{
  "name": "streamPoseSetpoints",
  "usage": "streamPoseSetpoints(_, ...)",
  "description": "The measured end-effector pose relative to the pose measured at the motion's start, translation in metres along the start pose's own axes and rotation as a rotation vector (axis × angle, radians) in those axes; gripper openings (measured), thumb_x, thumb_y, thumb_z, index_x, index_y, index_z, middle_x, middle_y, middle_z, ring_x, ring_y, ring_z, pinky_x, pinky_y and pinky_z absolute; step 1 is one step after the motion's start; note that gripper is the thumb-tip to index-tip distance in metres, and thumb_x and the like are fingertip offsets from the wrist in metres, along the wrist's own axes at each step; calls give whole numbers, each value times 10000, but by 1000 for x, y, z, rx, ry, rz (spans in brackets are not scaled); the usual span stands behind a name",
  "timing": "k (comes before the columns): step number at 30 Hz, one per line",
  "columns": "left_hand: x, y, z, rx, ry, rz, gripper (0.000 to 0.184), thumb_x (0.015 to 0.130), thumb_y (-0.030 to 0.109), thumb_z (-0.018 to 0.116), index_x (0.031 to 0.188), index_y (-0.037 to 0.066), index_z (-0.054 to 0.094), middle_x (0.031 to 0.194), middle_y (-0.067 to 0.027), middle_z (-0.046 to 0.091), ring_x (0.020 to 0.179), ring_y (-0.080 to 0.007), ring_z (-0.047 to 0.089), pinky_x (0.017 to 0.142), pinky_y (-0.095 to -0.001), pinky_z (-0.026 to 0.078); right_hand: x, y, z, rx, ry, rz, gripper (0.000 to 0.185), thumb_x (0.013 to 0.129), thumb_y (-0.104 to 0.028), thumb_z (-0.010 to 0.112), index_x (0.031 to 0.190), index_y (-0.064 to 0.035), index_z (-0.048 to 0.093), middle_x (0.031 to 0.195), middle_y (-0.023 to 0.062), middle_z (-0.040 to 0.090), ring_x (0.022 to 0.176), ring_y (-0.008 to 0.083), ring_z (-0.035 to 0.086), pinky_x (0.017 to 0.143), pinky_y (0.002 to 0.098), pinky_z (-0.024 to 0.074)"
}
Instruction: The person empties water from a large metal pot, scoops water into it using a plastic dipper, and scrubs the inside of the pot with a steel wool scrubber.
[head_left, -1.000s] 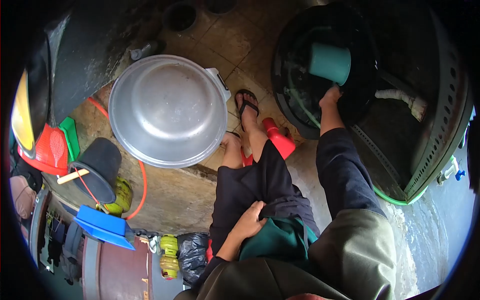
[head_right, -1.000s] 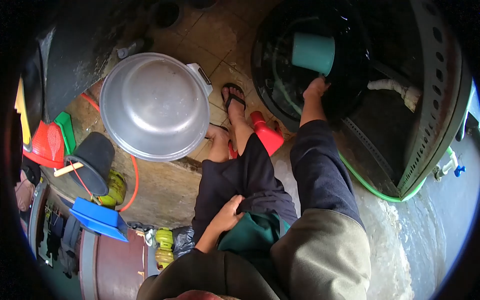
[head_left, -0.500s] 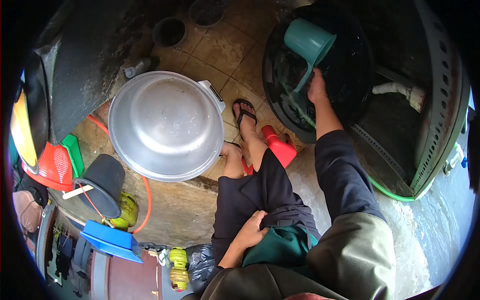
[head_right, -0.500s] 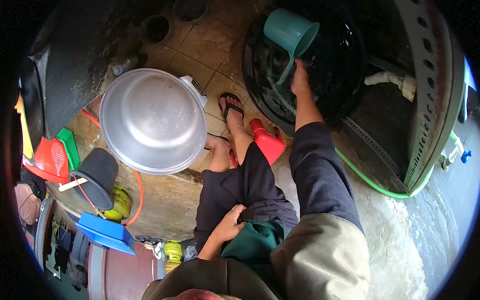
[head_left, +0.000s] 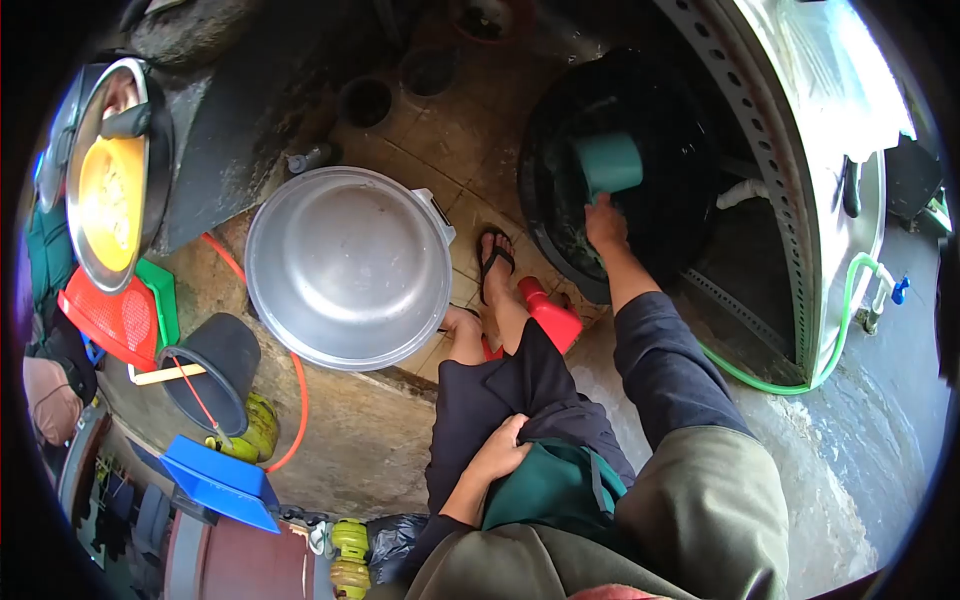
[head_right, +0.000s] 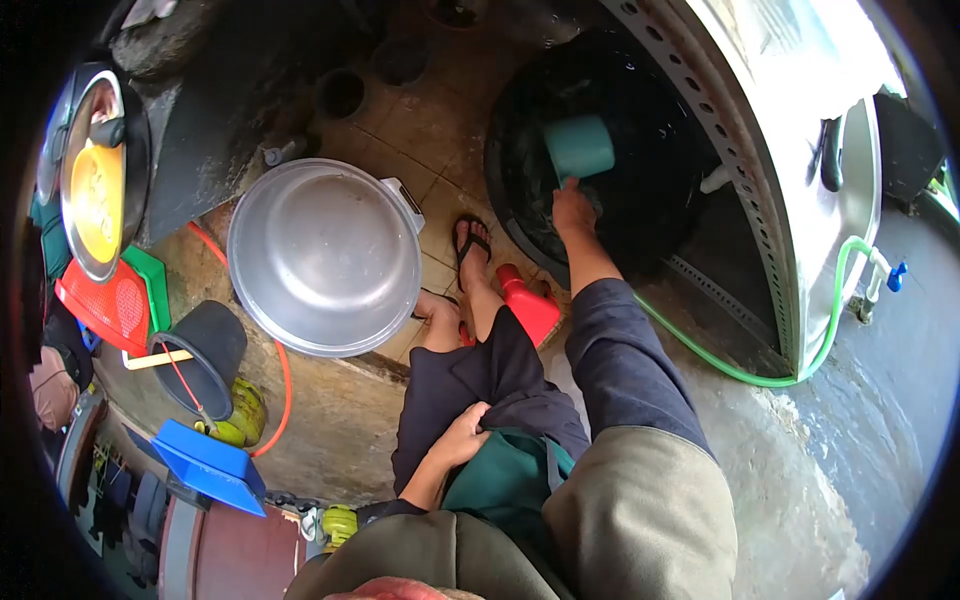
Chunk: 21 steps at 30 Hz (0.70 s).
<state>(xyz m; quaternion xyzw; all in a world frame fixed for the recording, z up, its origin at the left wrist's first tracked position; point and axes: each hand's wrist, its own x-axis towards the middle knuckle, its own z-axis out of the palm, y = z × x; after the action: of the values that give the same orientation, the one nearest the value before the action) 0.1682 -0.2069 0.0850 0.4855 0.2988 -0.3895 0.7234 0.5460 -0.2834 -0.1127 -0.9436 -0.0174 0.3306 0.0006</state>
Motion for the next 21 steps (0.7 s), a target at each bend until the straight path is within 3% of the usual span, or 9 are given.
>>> streamPoseSetpoints(2,-1,1,1,-20,2,-19,520,770,75,593,1251,-39,432,1182,-196,522,1024,-290,549,871,-336,436,11,12,32,38,-79,2,456,927,-284,481,1263,-4,356,834,222,625,651,324,632,566,436,493)
streamPoseSetpoints(3,0,5,-1,-20,-5,-40,522,775,78,590,1256,-42,427,1191,-199,521,1031,-285,548,874,-335,436,-16,-17,-1,431,-251,141,393,929,-289,479,1201,-18,397,673,133,586,456,196,531,444,338,447)
streamPoseSetpoints(6,0,5,0,-93,-22,-85,522,787,83,585,1263,-49,418,1215,-209,514,1041,-272,546,882,-333,437,-26,-23,-14,992,-283,259,298,929,-282,488,1066,-18,470,624,68,536,418,129,430,405,277,395)
streamPoseSetpoints(9,6,1,3,-152,-19,-74,522,792,87,583,1266,-54,413,1238,-218,506,1086,-266,532,911,-329,428,-43,-19,-36,1352,-537,486,200,883,-194,523,991,-38,460,625,55,560,448,129,441,415,258,398)
streamPoseSetpoints(11,3,10,2,-135,28,-57,530,792,110,585,1266,-55,415,1265,-230,496,1181,-294,491,982,-336,389,-65,-33,-44,1449,-474,327,152,870,-134,519,974,-36,468,674,62,572,471,121,451,444,250,409)
streamPoseSetpoints(13,26,-34,19,-65,130,98,440,788,101,581,1188,-33,457,1032,-162,570,872,-196,553,763,-302,448,-94,-62,-56,1589,-306,188,98,853,-52,523,940,-18,491,799,86,590,538,116,486,477,244,423)
streamPoseSetpoints(15,28,-38,23,-65,131,109,447,790,124,581,1191,-31,459,1054,-165,554,901,-207,527,785,-309,429,-120,-111,-90,1581,-237,149,91,851,-37,528,934,-12,500,845,91,590,568,117,497,475,238,421)
streamPoseSetpoints(17,15,-5,9,-136,29,-13,554,798,179,586,1275,-47,419,1331,-237,446,1266,-326,412,1048,-355,330,-124,-142,-117,1476,-256,35,93,855,-40,540,936,-5,510,865,85,583,593,114,506,457,236,408)
streamPoseSetpoints(21,16,-1,11,-120,79,33,561,796,196,590,1277,-36,418,1333,-237,443,1270,-324,408,1051,-353,327,-90,-223,-139,1319,-199,-145,89,836,-26,569,906,-5,519,655,37,509,491,106,469,400,244,367)
